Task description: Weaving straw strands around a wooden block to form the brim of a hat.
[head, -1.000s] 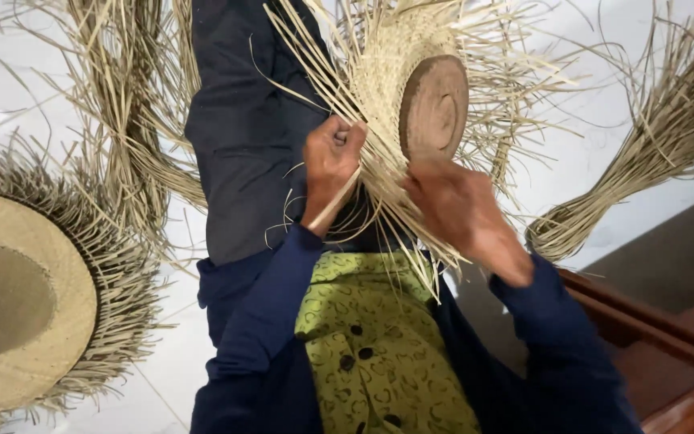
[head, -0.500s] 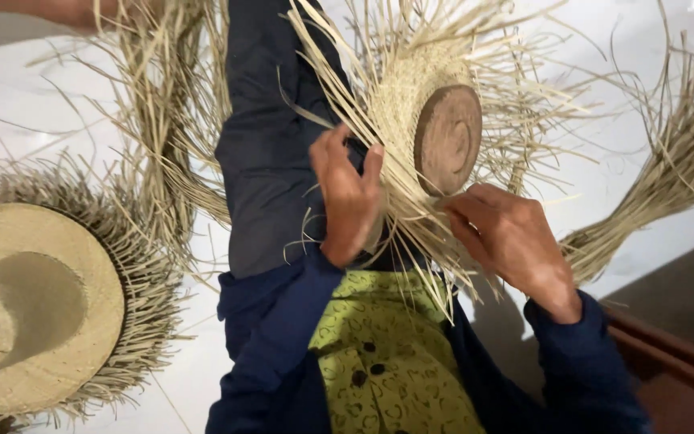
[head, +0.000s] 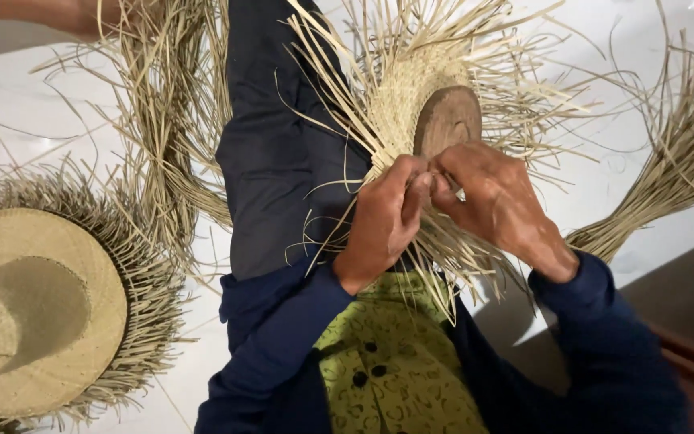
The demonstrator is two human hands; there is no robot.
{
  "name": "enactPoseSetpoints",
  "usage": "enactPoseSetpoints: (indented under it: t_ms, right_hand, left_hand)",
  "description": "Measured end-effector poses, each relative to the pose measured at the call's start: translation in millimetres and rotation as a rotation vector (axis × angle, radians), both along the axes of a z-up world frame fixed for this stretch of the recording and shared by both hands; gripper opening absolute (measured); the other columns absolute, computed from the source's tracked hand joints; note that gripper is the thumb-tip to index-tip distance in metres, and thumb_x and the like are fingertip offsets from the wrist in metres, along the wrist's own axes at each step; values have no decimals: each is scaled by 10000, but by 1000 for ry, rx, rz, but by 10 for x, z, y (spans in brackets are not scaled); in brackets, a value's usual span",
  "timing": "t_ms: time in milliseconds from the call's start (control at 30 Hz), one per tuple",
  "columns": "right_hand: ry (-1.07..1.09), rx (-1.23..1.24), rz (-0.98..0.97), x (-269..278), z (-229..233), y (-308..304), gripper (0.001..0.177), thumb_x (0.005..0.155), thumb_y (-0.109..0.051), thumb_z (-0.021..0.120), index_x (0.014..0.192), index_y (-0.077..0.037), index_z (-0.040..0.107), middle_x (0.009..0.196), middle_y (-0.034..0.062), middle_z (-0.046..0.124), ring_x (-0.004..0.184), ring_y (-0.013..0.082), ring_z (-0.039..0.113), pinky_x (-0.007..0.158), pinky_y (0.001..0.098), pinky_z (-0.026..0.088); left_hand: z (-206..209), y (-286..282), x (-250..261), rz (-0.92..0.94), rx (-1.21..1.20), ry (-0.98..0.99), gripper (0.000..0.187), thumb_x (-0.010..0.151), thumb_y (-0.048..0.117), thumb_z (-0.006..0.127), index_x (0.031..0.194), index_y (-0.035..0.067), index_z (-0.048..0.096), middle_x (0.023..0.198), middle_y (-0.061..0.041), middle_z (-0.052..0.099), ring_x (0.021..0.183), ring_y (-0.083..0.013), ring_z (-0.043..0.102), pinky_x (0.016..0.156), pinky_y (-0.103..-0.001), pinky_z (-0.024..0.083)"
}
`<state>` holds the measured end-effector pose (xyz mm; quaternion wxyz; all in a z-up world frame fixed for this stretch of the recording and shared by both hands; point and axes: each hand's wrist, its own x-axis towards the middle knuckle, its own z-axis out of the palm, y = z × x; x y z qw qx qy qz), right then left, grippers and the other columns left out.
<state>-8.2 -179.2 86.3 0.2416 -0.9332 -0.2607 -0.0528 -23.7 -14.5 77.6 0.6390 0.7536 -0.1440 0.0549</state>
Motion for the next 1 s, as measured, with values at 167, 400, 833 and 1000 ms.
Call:
enactPoseSetpoints:
  t_ms: [167,400,833,1000]
  right_hand:
    - [76,110,10,39,-106,-73,71,867,-66,624,818,-65,572,613,69,508,613,293,555,556,389,464]
    - [-145,-83,124,121,-458,-127,90,796,-140,674,807,-153,586,611,2,518,621,221,583,547,349,481]
    - [-663,-1214,-169,473,-239,-1389,218,949,-278,700,833,-275,516,697,-122,471,721,63,344,796,228,331]
    - [-199,-1437,-140,318,-1176,-1995,198,942,-232,557,1099,-322,636,726,-93,612,635,63,497,811,279,433]
  left_hand:
    - [-50,16,73,-41,15,-16,94,947,178,481,887,121,525,585,-78,489,564,-358,561,367,-349,364]
    - [-210,-39,79,-156,-744,532,113,909,170,521,803,142,547,620,113,378,598,41,380,548,-158,209]
    - [-143,501,66,-34,-271,191,85,888,79,509,842,49,575,1031,-51,644,985,-182,596,922,-313,482]
    - [-713,373,214,208,-340,276,160,930,145,543,1049,53,487,1006,-77,588,938,-159,586,896,-287,487]
